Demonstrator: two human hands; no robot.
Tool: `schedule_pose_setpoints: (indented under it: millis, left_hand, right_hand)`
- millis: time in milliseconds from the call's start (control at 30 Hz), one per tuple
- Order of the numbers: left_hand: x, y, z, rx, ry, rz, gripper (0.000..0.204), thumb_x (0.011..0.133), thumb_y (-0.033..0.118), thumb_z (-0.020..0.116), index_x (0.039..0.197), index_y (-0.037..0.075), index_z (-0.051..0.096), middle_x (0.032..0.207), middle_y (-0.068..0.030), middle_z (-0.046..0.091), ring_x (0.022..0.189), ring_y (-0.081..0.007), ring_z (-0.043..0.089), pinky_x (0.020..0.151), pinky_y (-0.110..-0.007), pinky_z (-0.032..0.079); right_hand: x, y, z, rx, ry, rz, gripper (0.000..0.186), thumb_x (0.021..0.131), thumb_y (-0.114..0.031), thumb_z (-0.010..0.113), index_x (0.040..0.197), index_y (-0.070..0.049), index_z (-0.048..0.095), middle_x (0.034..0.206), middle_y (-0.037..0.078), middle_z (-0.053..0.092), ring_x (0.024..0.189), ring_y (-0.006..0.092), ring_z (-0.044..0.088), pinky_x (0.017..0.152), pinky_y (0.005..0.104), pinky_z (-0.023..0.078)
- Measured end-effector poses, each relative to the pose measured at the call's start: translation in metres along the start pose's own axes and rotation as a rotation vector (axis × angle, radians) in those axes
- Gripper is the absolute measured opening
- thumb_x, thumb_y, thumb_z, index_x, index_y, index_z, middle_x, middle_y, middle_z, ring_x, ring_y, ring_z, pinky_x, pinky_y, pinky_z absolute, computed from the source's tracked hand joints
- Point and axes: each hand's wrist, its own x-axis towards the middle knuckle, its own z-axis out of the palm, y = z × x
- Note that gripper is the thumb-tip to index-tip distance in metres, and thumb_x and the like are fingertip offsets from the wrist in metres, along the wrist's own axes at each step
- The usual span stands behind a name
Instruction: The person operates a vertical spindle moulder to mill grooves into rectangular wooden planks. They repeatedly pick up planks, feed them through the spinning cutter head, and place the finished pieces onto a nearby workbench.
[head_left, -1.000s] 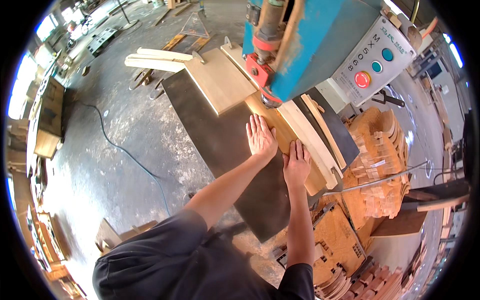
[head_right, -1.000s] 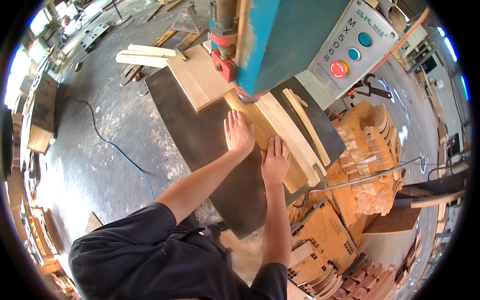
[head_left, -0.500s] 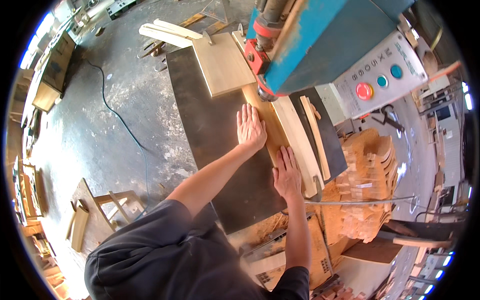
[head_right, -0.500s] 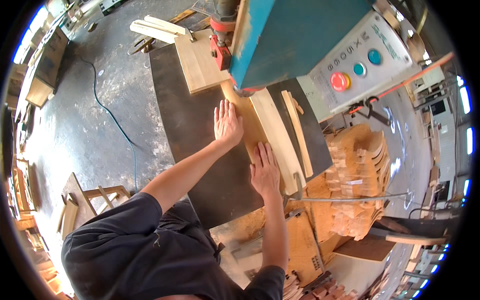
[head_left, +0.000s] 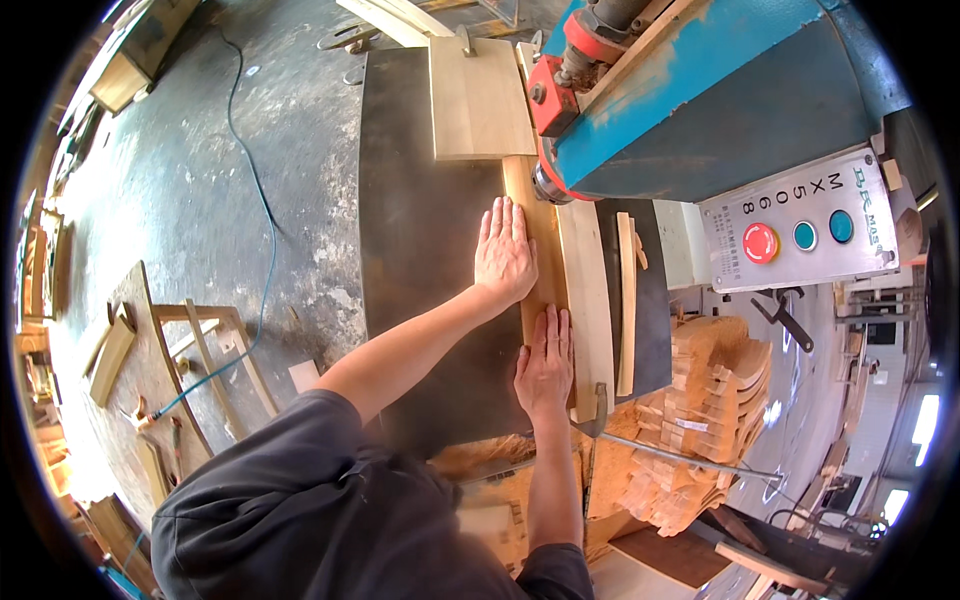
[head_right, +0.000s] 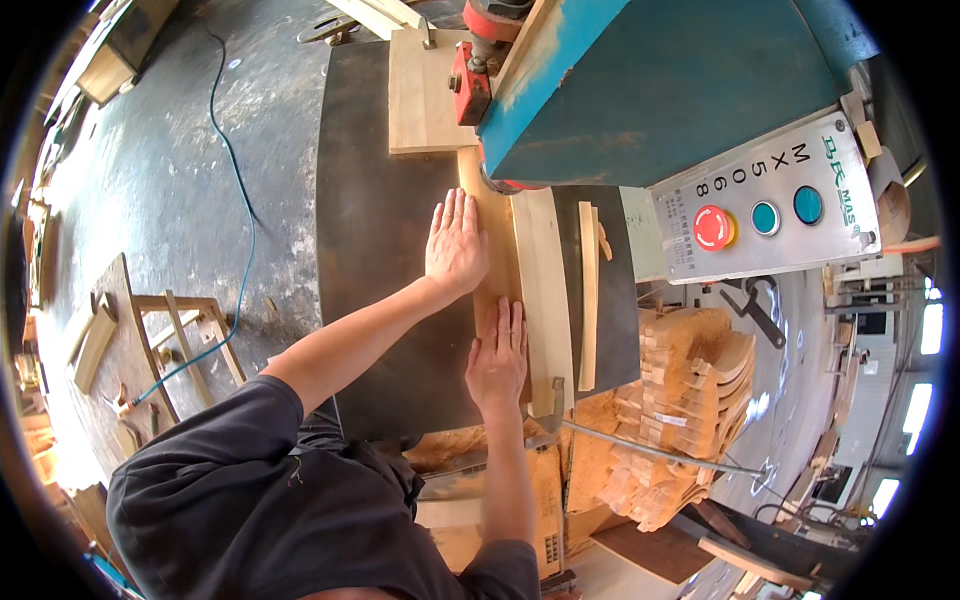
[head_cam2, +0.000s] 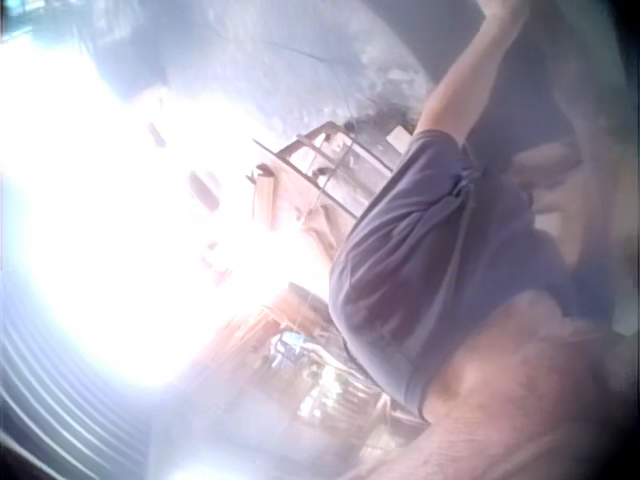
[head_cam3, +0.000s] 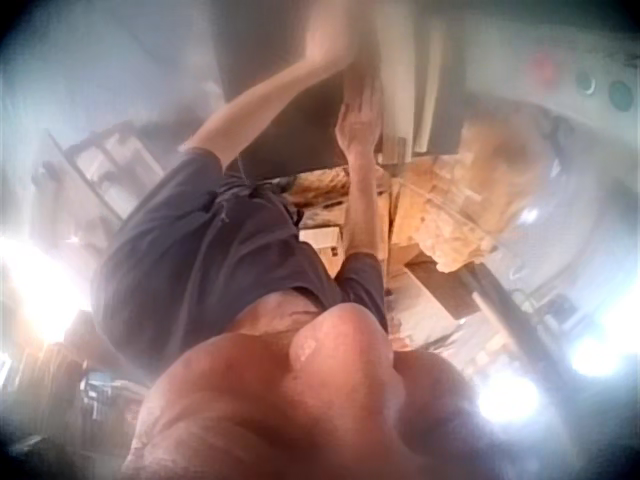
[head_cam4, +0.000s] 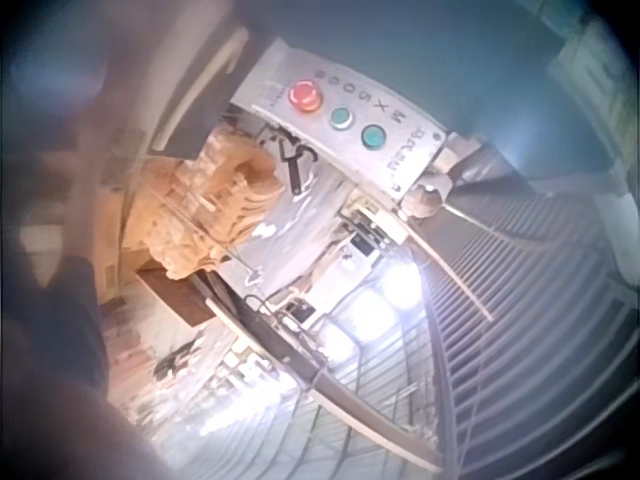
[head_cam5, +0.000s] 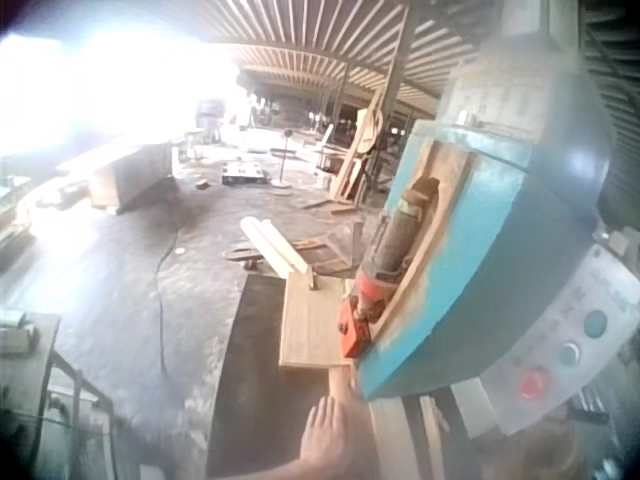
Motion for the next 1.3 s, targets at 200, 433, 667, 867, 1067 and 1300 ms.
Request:
schedule_pose_setpoints:
  millis: [200,433,667,867,1067,1300]
  left_hand:
    - [-0.004,0.003,0.006,0.024,0.035,0.007,0.064,0.102,0.022,0.047,0.156,-0.011,0.036,0.166,-0.0295,0.033,0.16,-0.0383,0.024,0.132,-0.049,0.016]
    - [-0.009,0.0,0.013,0.055,0.064,0.02,0.062,0.102,0.023,0.047,0.154,-0.011,0.04,0.166,-0.0289,0.035,0.159,-0.0381,0.027,0.132,-0.047,0.018]
    - [-0.017,-0.001,0.015,0.07,0.101,0.038,0.062,0.104,0.026,0.048,0.154,-0.01,0.04,0.164,-0.0288,0.039,0.158,-0.0385,0.03,0.131,-0.048,0.02]
    - [-0.019,0.008,0.006,0.083,-0.022,0.023,0.065,0.105,0.028,0.042,0.157,-0.01,0.035,0.169,-0.0268,0.031,0.161,-0.0359,0.022,0.133,-0.046,0.015]
    - [-0.024,0.007,0.004,0.1,-0.01,0.01,0.064,0.108,0.029,0.036,0.158,-0.01,0.034,0.168,-0.0261,0.033,0.161,-0.0363,0.021,0.133,-0.046,0.014]
    - [-0.032,0.007,0.008,0.077,0.036,0.022,0.063,0.105,0.026,0.046,0.156,-0.011,0.037,0.165,-0.0281,0.036,0.159,-0.0379,0.025,0.132,-0.047,0.017]
  right_hand:
    - [-0.014,0.002,0.003,-0.011,-0.027,0.007,0.064,0.097,-0.011,0.061,0.156,0.006,0.041,0.168,0.019,0.035,0.157,0.04,0.029,0.129,0.0509,0.029]
    - [-0.048,0.01,-0.016,0.075,-0.098,-0.084,0.072,0.086,-0.006,0.06,0.155,0.006,0.042,0.167,0.022,0.034,0.157,0.0435,0.028,0.128,0.0541,0.029]
    - [-0.092,0.027,-0.047,0.052,-0.218,-0.237,0.075,0.08,0.001,0.062,0.154,0.002,0.046,0.166,0.02,0.037,0.155,0.0435,0.033,0.126,0.0563,0.031]
    - [-0.116,0.058,-0.008,-0.025,-0.124,-0.272,0.067,0.087,0.007,0.056,0.153,-0.002,0.05,0.163,0.017,0.044,0.153,0.0425,0.039,0.123,0.0511,0.039]
    - [-0.113,0.042,-0.021,-0.09,-0.065,-0.292,0.061,0.087,0.004,0.061,0.147,-0.003,0.056,0.159,0.014,0.049,0.149,0.0392,0.045,0.118,0.0485,0.047]
    - [-0.123,0.05,-0.014,-0.042,-0.027,-0.285,0.055,0.092,0.005,0.056,0.146,-0.005,0.06,0.152,0.016,0.059,0.145,0.0403,0.051,0.115,0.0492,0.049]
